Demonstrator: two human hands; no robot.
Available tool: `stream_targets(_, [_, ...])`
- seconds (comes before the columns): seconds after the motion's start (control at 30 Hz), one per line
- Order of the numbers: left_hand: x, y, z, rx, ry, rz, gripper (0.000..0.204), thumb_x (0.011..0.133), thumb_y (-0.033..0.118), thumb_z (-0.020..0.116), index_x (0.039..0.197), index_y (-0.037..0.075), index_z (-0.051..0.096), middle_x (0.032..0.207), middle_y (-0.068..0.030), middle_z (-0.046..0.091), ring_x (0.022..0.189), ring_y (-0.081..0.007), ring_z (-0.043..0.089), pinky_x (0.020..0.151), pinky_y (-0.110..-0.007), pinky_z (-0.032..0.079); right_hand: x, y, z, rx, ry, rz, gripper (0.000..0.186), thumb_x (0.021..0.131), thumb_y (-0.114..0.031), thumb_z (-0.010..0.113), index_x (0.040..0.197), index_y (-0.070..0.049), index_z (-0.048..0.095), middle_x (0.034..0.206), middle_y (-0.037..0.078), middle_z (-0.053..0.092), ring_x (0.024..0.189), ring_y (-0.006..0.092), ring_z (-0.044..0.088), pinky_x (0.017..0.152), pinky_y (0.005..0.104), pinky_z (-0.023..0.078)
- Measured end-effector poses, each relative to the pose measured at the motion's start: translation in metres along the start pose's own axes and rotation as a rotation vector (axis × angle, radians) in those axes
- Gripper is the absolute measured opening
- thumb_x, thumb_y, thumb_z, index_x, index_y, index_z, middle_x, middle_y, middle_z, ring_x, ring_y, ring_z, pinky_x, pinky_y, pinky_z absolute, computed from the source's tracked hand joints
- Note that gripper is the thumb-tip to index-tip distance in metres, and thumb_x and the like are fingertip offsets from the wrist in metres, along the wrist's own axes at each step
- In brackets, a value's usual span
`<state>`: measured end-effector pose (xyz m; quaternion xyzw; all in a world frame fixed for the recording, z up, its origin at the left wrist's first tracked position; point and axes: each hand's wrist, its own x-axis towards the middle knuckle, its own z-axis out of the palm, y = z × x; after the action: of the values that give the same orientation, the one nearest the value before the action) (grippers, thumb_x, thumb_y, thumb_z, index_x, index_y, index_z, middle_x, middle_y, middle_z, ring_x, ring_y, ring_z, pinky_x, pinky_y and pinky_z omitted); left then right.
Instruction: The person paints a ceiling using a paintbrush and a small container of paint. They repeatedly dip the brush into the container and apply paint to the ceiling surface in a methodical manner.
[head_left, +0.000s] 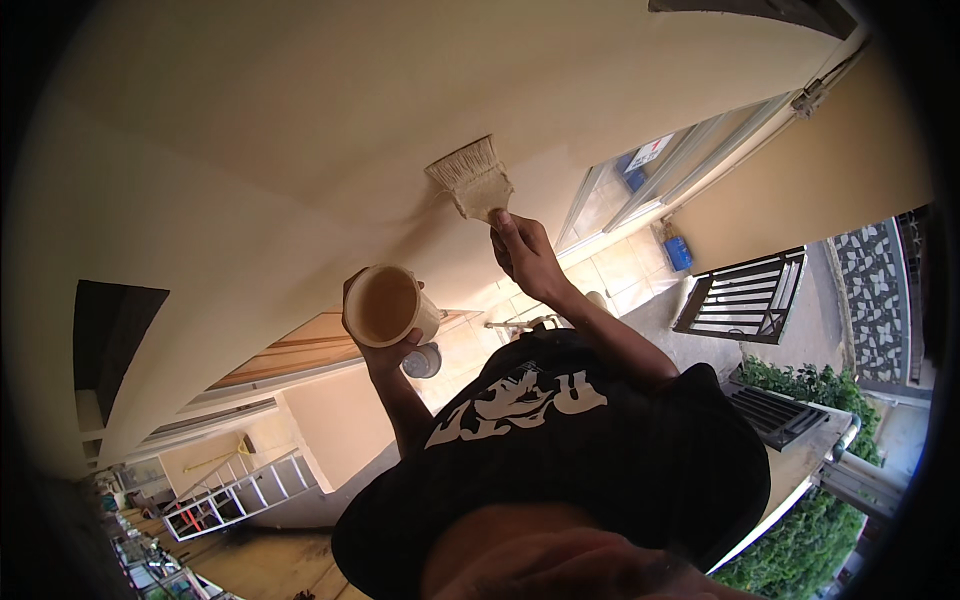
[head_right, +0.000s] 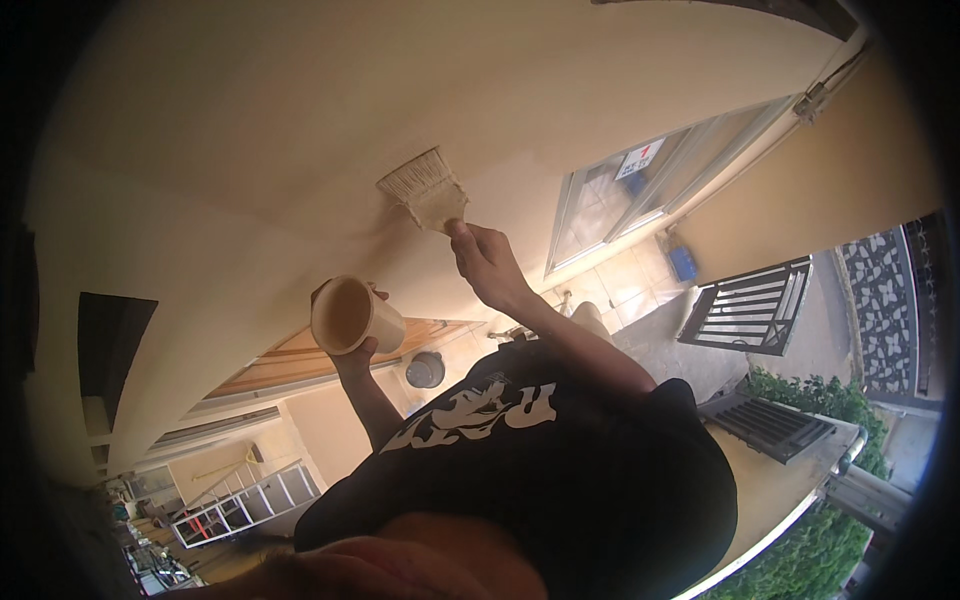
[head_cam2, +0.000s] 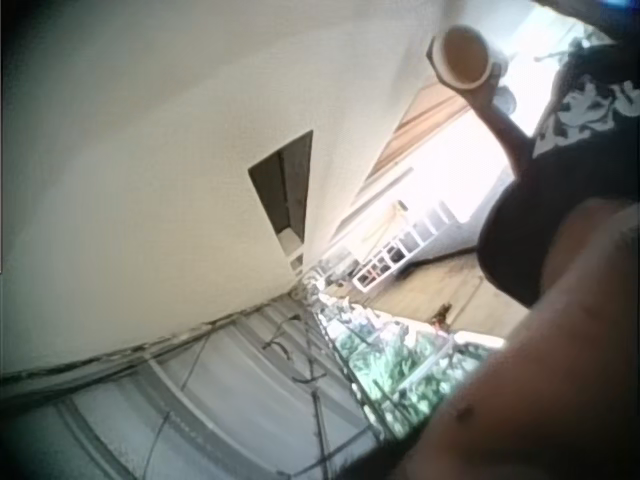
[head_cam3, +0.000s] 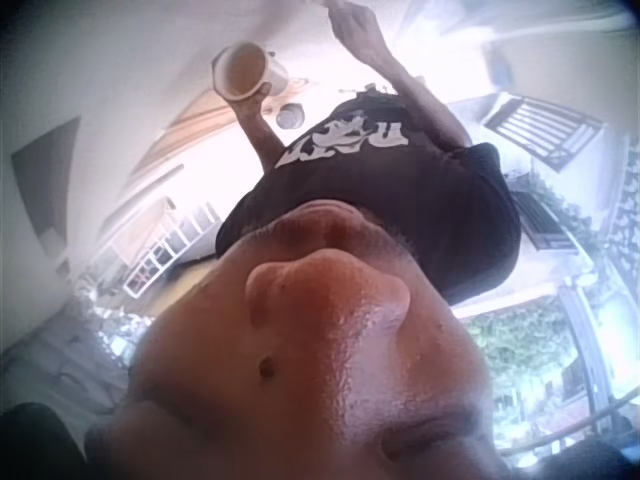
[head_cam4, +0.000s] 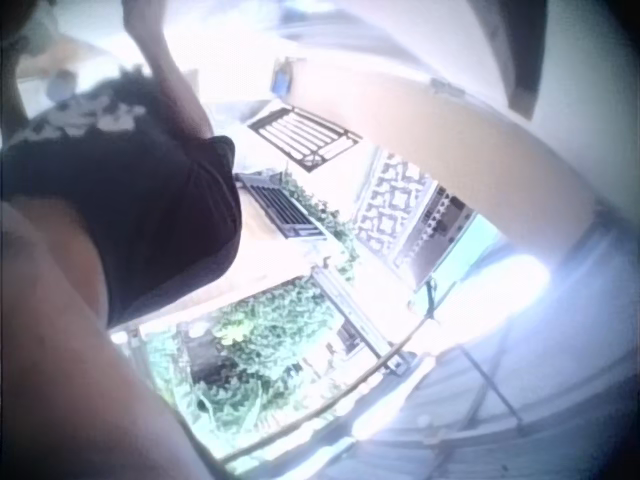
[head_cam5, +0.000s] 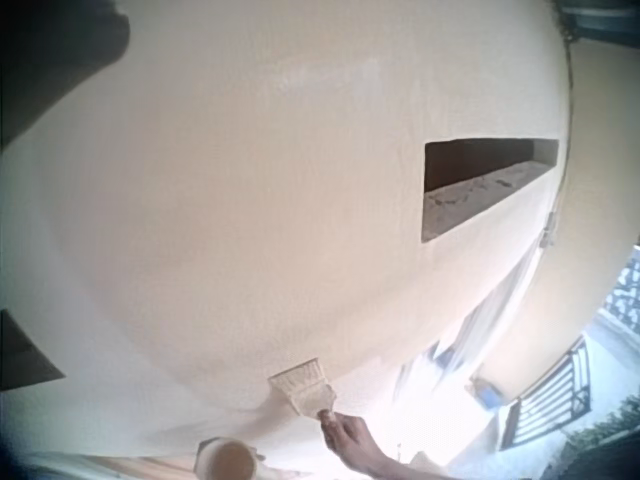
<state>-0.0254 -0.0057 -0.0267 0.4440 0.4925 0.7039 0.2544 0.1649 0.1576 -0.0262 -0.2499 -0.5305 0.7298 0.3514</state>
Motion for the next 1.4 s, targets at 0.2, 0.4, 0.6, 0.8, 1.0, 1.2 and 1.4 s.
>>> stream_targets(0.2, [0.003,-0.002,0.012,-0.058,-0.043,0.025,0.106,0.062,0.044,0.1,0.143,0.009,0.042,0.12,-0.0184,0.068,0.108,-0.0319,0.07,0.09,-0.05,0.059,-0.04,-0.055,-0.017,-0.27,0.011,0.01,0.059,0.114,-0.045,0.038,0.098,0.005,0.066,0.063,-0.001,0.044,0.058,0.0086,0.044,0.055,0.0283,0.038])
stream_targets(0.4, [0.01,-0.007,0.046,-0.066,-0.105,0.006,0.104,0.063,0.04,0.099,0.143,0.007,0.041,0.123,-0.0196,0.067,0.108,-0.0318,0.069,0.089,-0.049,0.059,0.024,-0.062,-0.021,-0.173,-0.038,-0.161,0.046,0.116,-0.04,0.038,0.084,-0.007,0.046,0.065,-0.007,0.035,0.053,0.0037,0.03,0.047,0.0234,0.028])
stream_targets(0.6, [-0.001,-0.023,0.044,0.043,-0.133,0.015,0.103,0.064,0.038,0.099,0.143,0.006,0.041,0.121,-0.0191,0.067,0.108,-0.0317,0.069,0.09,-0.048,0.059,-0.034,0.009,-0.062,-0.262,0.057,0.164,0.047,0.116,-0.039,0.038,0.093,-0.002,0.057,0.066,-0.007,0.036,0.055,0.0036,0.032,0.049,0.0235,0.029])
stream_targets(0.8, [0.002,-0.021,0.054,0.048,-0.13,-0.015,0.101,0.064,0.037,0.099,0.142,0.005,0.042,0.122,-0.019,0.066,0.108,-0.0319,0.069,0.09,-0.048,0.059,-0.013,-0.093,-0.04,-0.18,-0.091,-0.043,0.062,0.114,-0.049,0.037,0.103,0.005,0.066,0.06,0.0,0.044,0.056,0.0099,0.043,0.053,0.0312,0.039])
stream_targets(1.0, [0.008,-0.02,0.062,0.115,-0.208,0.002,0.1,0.064,0.036,0.099,0.141,0.005,0.043,0.122,-0.0189,0.066,0.108,-0.0321,0.069,0.09,-0.048,0.059,0.004,-0.036,-0.049,-0.036,-0.007,-0.013,0.047,0.115,-0.042,0.039,0.085,-0.008,0.048,0.066,-0.008,0.034,0.054,0.0039,0.033,0.048,0.0239,0.029])
stream_targets(1.2, [-0.002,-0.031,0.056,0.082,-0.225,-0.036,0.1,0.063,0.034,0.099,0.141,0.006,0.043,0.121,-0.0183,0.067,0.107,-0.0318,0.07,0.09,-0.049,0.059,-0.04,-0.068,-0.068,-0.191,0.085,0.016,0.05,0.114,-0.043,0.042,0.089,-0.003,0.057,0.064,-0.007,0.036,0.054,0.0035,0.031,0.048,0.0241,0.028])
stream_targets(1.4, [0.01,-0.027,0.072,-0.011,-0.294,-0.062,0.1,0.063,0.033,0.099,0.142,0.008,0.042,0.122,-0.0188,0.067,0.108,-0.0316,0.069,0.091,-0.049,0.059,0.02,-0.09,-0.062,-0.091,-0.021,-0.099,0.052,0.114,-0.047,0.039,0.08,-0.009,0.048,0.062,-0.008,0.034,0.051,0.0036,0.031,0.046,0.0237,0.028])
